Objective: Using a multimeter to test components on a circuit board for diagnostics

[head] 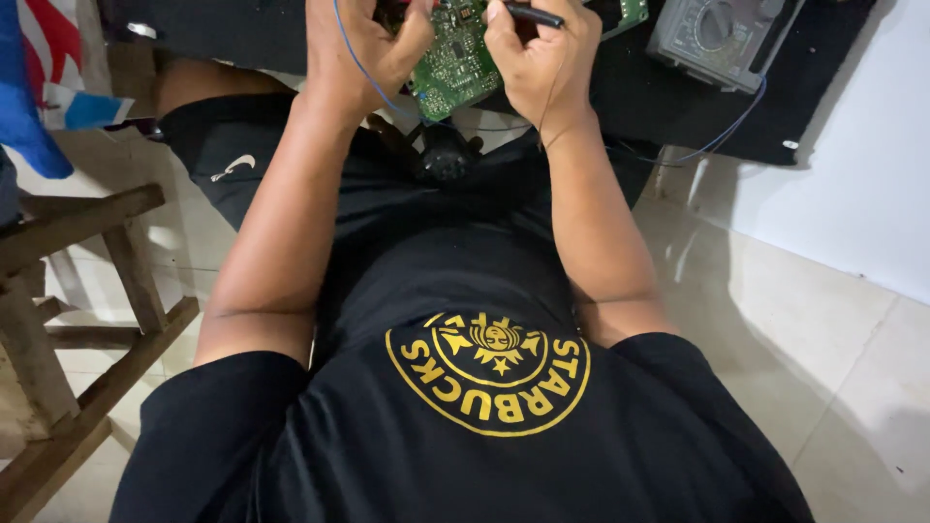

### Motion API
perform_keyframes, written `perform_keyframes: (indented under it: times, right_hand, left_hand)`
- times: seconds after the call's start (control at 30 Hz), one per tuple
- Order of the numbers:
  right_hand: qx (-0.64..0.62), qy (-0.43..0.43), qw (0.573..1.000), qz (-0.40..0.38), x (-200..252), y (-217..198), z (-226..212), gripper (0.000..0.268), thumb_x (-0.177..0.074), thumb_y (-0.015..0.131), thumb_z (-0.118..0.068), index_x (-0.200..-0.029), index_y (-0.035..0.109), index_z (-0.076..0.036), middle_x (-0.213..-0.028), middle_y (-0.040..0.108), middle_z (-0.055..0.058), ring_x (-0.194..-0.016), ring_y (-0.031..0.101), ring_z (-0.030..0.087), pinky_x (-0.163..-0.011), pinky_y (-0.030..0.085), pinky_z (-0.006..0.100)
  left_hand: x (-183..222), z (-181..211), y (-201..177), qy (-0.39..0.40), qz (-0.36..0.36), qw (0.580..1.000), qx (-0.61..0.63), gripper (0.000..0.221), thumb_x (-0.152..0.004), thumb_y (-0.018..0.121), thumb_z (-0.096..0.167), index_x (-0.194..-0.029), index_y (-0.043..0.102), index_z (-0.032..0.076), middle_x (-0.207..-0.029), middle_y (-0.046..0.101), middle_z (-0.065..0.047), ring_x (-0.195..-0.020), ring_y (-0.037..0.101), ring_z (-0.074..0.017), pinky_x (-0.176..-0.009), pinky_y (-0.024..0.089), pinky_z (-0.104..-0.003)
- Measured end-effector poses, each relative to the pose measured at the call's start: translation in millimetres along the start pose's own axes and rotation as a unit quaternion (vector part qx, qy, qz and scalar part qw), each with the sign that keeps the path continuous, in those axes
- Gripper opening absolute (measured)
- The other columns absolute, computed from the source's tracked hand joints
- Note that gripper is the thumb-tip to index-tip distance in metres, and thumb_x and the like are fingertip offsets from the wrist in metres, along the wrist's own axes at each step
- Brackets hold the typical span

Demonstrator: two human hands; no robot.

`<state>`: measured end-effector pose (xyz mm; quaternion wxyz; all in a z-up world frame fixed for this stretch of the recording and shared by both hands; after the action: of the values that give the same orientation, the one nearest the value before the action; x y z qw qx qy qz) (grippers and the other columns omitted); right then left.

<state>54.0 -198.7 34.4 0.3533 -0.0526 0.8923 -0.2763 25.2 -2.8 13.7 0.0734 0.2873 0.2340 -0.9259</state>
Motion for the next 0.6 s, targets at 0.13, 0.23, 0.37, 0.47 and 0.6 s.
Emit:
perform_keyframes:
  times: [0.13, 0.23, 0.37, 0.47, 0.6]
  right_hand:
    - [-0.048, 0.041, 0.998, -0.005, 1.7, 1.0, 0.6, 0.005, -0.088, 0.071, 0.002, -0.093, 0.07, 0.001, -0.079, 0.074, 0.009, -0.06, 0.065, 0.021, -0.059, 0.053, 0.03]
    - [0.0, 0.028, 1.0, -0.015, 4.1, 0.2, 1.6, 0.007, -0.088, 0.074, -0.002, -0.095, 0.072, 0.0, -0.078, 0.074, 0.009, -0.058, 0.063, 0.023, -0.057, 0.051, 0.033]
    - [-0.04, 0.038, 0.998, -0.011, 2.2, 0.6, 1.8, 0.004, -0.089, 0.072, 0.001, -0.093, 0.07, 0.002, -0.077, 0.074, 0.009, -0.058, 0.063, 0.019, -0.056, 0.051, 0.03]
    - [-0.031, 0.037, 0.999, -0.004, 1.2, 1.7, -0.8, 0.008, -0.087, 0.073, 0.002, -0.094, 0.07, 0.001, -0.076, 0.072, 0.008, -0.057, 0.059, 0.019, -0.055, 0.048, 0.03]
    - [-0.01, 0.028, 1.0, -0.007, 2.6, 1.3, -0.8, 0.005, -0.089, 0.073, -0.001, -0.092, 0.07, 0.0, -0.078, 0.075, 0.007, -0.058, 0.065, 0.019, -0.056, 0.051, 0.03]
  left_hand:
    - [-1.8, 0.7, -2.0, 0.0, 0.002, 1.0, 0.015, 0.004, -0.092, 0.074, -0.009, -0.094, 0.07, -0.007, -0.072, 0.065, -0.011, -0.053, 0.05, -0.019, -0.048, 0.039, -0.031]
    - [0.8, 2.3, -2.3, 0.039, 0.011, 0.999, -0.021, 0.009, -0.091, 0.078, -0.003, -0.097, 0.072, -0.004, -0.08, 0.07, -0.014, -0.058, 0.056, -0.0278, -0.054, 0.046, -0.037]
    - [-1.5, 1.6, -1.0, 0.022, 0.01, 1.0, -0.012, 0.006, -0.09, 0.076, -0.003, -0.095, 0.072, -0.003, -0.076, 0.068, -0.012, -0.055, 0.051, -0.0242, -0.051, 0.043, -0.035]
    - [-1.0, 1.6, -1.6, 0.034, 0.016, 0.999, -0.033, 0.008, -0.091, 0.078, -0.001, -0.096, 0.072, -0.003, -0.078, 0.068, -0.013, -0.055, 0.052, -0.0271, -0.052, 0.044, -0.037]
    - [3.7, -5.5, 0.7, 0.037, 0.012, 0.997, -0.071, 0.006, -0.089, 0.077, 0.002, -0.094, 0.074, 0.001, -0.073, 0.065, -0.01, -0.052, 0.048, -0.0252, -0.05, 0.041, -0.036]
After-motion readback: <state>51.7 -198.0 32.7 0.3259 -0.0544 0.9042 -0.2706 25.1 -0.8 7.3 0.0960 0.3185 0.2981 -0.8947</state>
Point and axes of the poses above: each hand's wrist, its own x-axis away from the middle knuckle, its own y-axis out of the palm, z = x × y, the point moved 3 cm from there along -x, towards the middle knuckle
